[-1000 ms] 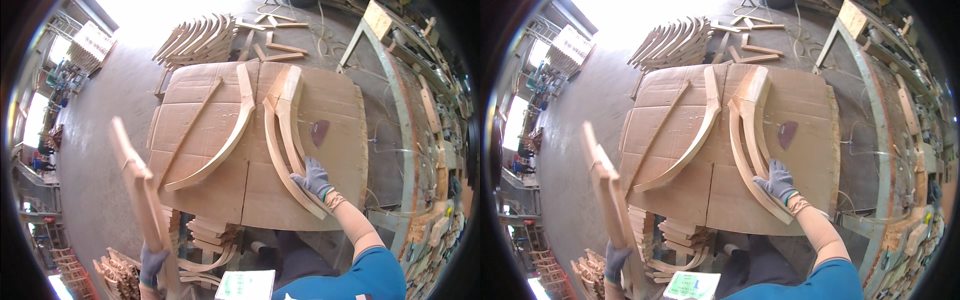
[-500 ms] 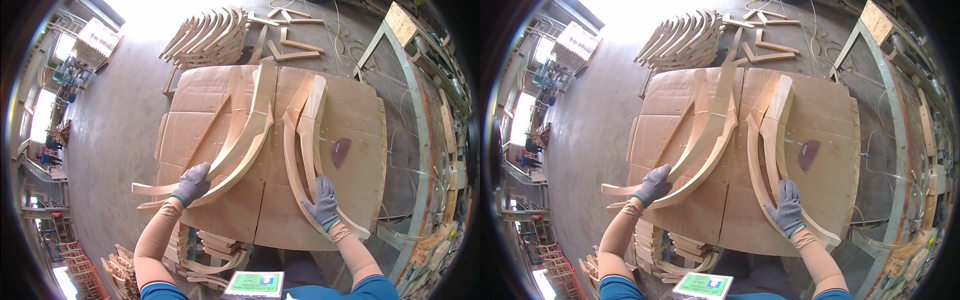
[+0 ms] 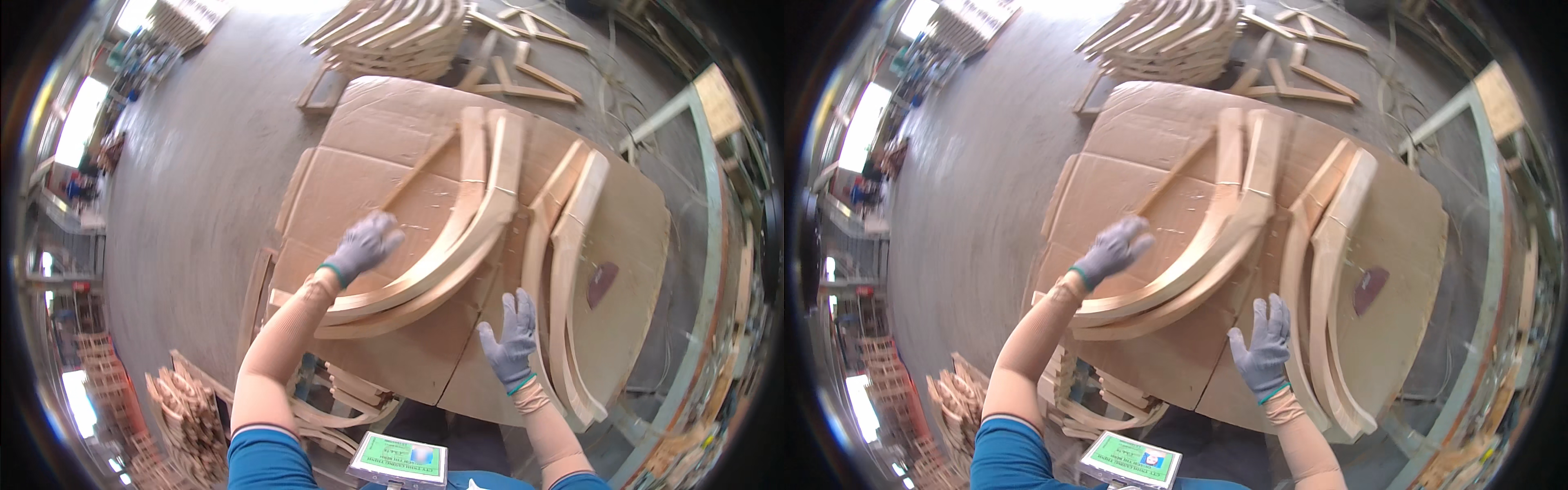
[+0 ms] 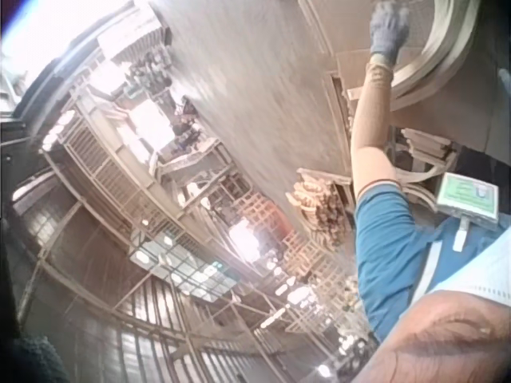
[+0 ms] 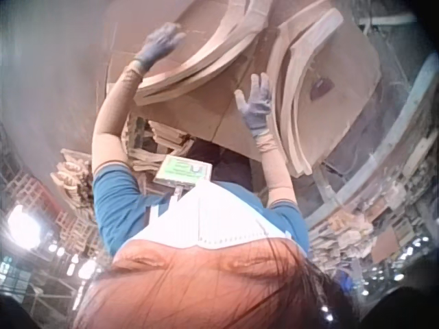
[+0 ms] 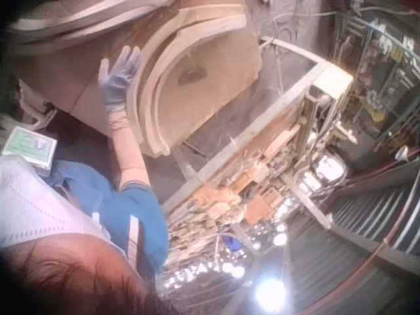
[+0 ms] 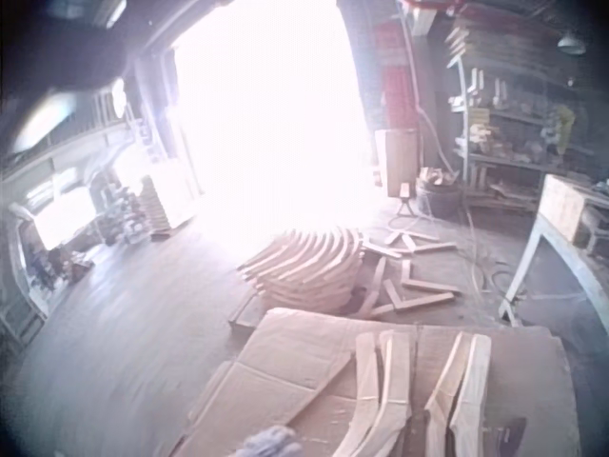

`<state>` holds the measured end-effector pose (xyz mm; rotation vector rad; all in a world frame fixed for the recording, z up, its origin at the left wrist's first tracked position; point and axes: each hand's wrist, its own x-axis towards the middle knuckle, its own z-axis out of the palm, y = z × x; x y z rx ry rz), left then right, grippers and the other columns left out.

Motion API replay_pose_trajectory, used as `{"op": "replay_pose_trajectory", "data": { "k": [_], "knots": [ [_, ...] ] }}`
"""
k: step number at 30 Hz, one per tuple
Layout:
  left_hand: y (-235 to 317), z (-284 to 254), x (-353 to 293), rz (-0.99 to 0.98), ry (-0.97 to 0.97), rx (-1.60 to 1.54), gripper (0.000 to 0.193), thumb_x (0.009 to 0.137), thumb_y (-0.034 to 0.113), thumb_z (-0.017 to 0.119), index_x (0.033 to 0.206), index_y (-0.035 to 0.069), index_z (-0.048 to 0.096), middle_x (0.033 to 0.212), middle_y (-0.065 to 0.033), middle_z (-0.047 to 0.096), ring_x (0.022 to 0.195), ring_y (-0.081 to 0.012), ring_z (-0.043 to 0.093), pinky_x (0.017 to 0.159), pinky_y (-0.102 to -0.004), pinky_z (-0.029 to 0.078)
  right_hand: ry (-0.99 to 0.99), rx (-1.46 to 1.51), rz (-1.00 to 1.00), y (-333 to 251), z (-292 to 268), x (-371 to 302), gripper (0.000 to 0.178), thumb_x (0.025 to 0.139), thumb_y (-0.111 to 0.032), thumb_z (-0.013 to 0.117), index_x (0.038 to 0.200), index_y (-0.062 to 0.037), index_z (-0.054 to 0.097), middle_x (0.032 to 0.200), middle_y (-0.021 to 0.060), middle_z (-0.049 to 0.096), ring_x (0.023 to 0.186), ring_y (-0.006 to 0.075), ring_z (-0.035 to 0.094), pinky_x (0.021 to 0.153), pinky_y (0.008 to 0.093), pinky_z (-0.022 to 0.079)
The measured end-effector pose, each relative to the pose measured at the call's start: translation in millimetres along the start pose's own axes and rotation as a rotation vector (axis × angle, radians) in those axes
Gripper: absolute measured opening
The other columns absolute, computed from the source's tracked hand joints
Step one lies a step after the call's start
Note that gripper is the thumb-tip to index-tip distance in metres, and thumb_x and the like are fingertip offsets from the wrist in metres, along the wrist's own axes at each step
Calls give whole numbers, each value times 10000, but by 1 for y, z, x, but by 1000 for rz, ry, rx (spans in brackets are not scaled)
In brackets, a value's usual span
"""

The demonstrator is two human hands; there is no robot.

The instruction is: The person places curved wooden pieces into a jig, secures them, and uses a nail gun to fasten them. The person then removes the assembled pieces and stacks them on a nearby table.

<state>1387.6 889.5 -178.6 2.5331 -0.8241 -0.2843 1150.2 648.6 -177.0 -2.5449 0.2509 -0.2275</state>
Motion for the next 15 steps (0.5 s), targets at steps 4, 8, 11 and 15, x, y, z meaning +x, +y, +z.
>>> {"op": "replay_pose_trajectory", "data": {
  "k": [4,8,11,15],
  "knots": [
    [-52,23,11,-344,-85,418,278,830,195,540,1064,51,496,994,-184,573,888,-354,600,776,-435,501,-68,68,15,-14,6,0,605,745,-163,687,1262,53,458,1382,254,333,1292,427,304,1065,467,289],
    [-92,22,20,-404,36,496,156,798,100,506,951,73,488,941,-164,572,872,-341,612,724,-442,510,-93,47,34,-11,7,-6,591,736,-135,679,1253,59,468,1374,248,367,1282,404,341,1061,453,301],
    [-125,-17,21,-514,176,498,145,813,71,480,956,72,499,943,-162,582,873,-340,613,711,-442,509,-99,30,32,-4,7,-8,578,731,-120,670,1247,58,478,1362,239,389,1267,396,368,1045,449,325],
    [-132,-28,26,-522,148,519,193,828,89,480,1017,65,511,971,-170,589,897,-351,608,740,-440,499,-113,21,36,-4,5,-6,565,735,-122,670,1237,60,485,1347,242,400,1249,405,382,1037,449,335]
  ]
}}
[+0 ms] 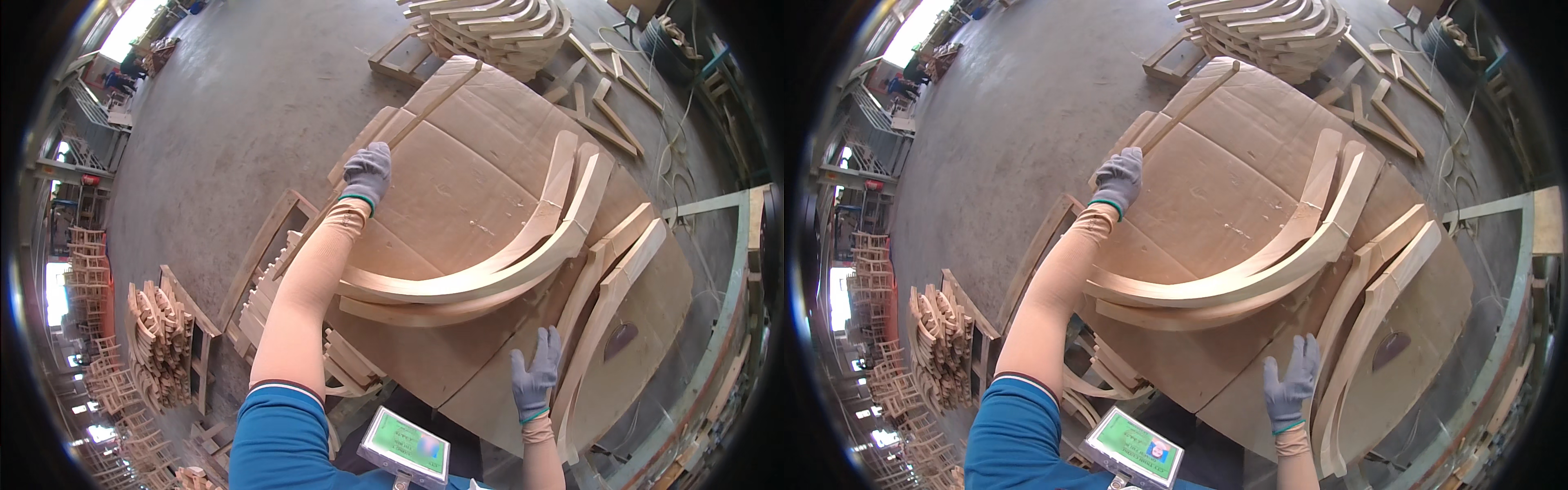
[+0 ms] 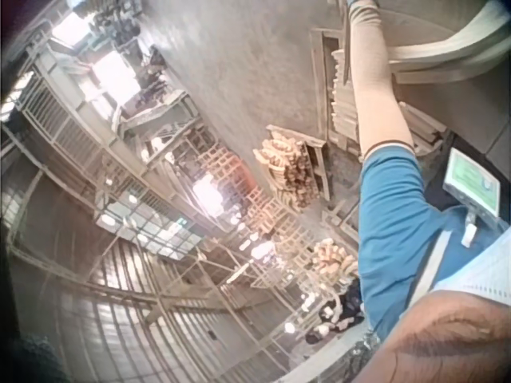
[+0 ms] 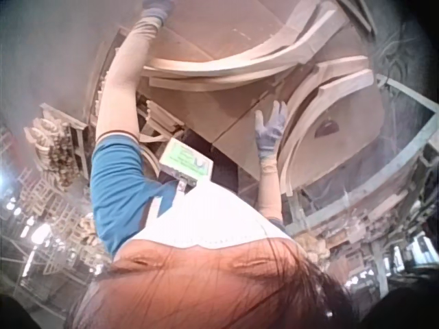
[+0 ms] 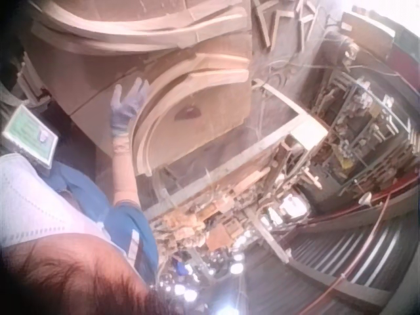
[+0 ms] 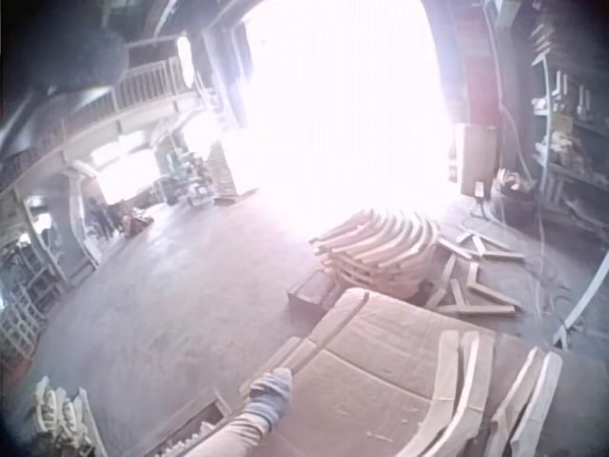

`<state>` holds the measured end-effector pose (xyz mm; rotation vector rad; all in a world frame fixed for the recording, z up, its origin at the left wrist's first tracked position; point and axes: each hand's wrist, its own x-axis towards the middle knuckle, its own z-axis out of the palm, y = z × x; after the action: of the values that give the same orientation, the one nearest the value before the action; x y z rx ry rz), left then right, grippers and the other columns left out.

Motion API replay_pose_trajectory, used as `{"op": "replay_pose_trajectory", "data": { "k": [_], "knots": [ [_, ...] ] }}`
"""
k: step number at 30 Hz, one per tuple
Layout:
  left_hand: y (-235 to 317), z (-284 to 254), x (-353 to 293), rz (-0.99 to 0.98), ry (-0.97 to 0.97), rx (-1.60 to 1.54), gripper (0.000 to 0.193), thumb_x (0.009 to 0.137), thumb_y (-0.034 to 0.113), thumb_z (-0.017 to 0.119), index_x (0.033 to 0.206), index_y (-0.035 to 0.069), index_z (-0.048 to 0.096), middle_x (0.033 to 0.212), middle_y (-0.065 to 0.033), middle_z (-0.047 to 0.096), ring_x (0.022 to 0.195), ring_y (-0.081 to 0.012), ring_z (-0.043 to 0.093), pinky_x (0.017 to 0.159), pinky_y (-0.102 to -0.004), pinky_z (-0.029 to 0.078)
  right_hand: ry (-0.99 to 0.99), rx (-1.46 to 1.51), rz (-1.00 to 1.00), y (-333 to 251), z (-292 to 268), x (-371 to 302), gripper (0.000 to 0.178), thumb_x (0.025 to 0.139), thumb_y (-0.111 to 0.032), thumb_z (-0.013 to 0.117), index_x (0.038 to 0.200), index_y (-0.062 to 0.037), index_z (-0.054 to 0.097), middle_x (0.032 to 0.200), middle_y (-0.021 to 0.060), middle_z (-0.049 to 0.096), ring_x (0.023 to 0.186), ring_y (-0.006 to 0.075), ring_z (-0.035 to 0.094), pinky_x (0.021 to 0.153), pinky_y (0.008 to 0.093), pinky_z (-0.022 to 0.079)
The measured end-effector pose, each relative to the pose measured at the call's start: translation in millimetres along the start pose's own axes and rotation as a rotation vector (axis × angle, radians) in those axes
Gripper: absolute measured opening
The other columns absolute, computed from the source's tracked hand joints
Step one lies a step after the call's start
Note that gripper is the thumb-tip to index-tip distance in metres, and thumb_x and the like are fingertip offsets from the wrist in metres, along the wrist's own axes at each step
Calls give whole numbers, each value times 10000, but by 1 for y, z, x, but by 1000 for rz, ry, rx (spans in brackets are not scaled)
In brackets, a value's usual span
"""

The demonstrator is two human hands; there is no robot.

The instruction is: The person places curved wooden pieces into a jig, secures them, and uses a nail gun to fasten them. The person then removes the assembled pieces and stacks them on a nearby table.

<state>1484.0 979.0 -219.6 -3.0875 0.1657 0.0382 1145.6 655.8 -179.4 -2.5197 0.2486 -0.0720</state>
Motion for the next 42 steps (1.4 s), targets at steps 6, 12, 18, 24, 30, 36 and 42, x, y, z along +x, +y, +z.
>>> {"op": "replay_pose_trajectory", "data": {
  "k": [6,12,18,24,30,36,42],
  "knots": [
    [19,9,-34,160,315,255,449,899,334,497,1267,76,498,1138,-177,578,970,-377,594,889,-478,442,-3,-27,-96,-11,-11,11,570,745,-145,678,1242,48,479,1331,261,399,1239,424,378,1032,455,338],
    [129,-71,-138,557,-527,-393,584,807,397,647,1253,75,452,1112,-161,583,952,-313,607,778,-384,498,220,-226,104,39,-42,-4,646,737,-155,681,1305,22,431,1362,233,379,1263,403,366,1049,456,313],
    [116,-66,-156,662,-251,-331,490,742,235,654,1170,87,467,891,-107,587,808,-288,612,674,-399,501,280,-247,97,68,-67,-21,673,739,-162,680,1326,17,404,1361,222,382,1260,395,372,1045,447,321],
    [78,-44,-129,602,17,-172,479,736,181,661,1145,71,438,878,-88,555,794,-279,582,648,-409,487,278,-301,157,107,-91,-35,641,775,-207,676,1316,19,416,1327,215,422,1227,388,406,1026,451,338],
    [82,-5,-121,530,-116,110,640,844,433,580,1311,31,408,1072,-136,566,911,-306,561,794,-421,453,46,-272,161,102,-73,-34,665,739,-350,699,1216,46,457,1212,203,468,1103,366,454,926,424,395],
    [131,6,-143,368,-77,-345,635,873,501,537,1244,-9,470,1094,-215,578,987,-387,562,841,-446,450,173,-170,164,109,-71,-32,448,710,-245,687,1029,1,490,1023,178,490,968,345,496,817,424,423],
    [135,24,-194,386,54,-371,577,883,435,560,1244,-7,473,1085,-216,590,974,-382,576,839,-444,460,139,-6,234,104,-154,-52,440,718,-172,659,1071,13,472,1033,207,501,911,365,538,790,420,455]
  ]
}}
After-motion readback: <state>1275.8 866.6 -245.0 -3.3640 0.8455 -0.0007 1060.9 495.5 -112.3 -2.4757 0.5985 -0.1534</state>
